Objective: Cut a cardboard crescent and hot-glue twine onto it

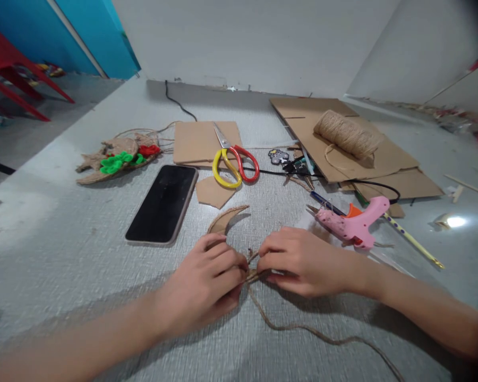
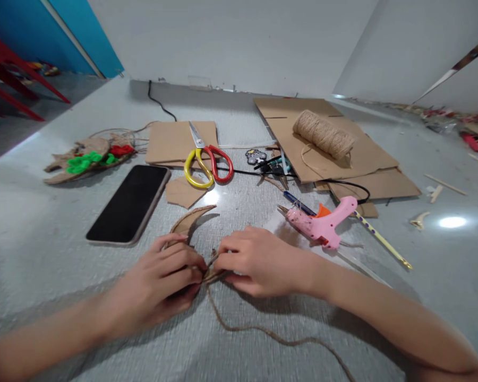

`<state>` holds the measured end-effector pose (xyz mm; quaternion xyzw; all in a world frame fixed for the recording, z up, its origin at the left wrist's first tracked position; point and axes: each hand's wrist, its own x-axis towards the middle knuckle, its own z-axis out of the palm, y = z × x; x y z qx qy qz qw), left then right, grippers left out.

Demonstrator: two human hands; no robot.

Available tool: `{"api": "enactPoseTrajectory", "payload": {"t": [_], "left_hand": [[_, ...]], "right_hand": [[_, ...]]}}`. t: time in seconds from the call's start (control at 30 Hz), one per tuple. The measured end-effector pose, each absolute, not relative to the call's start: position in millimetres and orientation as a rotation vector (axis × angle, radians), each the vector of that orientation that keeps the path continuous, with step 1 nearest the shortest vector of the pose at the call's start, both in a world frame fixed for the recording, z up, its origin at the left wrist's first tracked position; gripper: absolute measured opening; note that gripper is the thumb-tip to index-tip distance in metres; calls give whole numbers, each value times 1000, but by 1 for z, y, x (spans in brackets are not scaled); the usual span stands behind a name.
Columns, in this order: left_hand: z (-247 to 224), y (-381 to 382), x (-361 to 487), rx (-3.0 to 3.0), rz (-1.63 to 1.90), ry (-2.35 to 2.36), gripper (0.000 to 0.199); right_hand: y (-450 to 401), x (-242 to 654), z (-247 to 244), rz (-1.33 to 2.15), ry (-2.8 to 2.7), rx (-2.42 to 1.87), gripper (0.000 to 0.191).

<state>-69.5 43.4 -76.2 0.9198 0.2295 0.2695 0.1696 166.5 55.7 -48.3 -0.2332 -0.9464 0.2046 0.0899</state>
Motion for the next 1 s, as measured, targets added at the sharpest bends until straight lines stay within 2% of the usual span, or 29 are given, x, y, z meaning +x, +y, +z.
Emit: {"api": "enactPoseTrajectory", "payload": {"t": [0.47, 0.63, 1.0], "left_hand": [[-72, 43, -69, 2586, 731, 670, 10], [-74, 42, -68, 2619, 738, 684, 4], [-74, 43, -69, 2637, 718, 665, 11]], "right_hand": [[58, 168, -48, 635, -2826, -691, 15], [58, 168, -48, 628, -2833, -678, 18], [58, 167, -50, 611, -2833, -694, 18]]}}
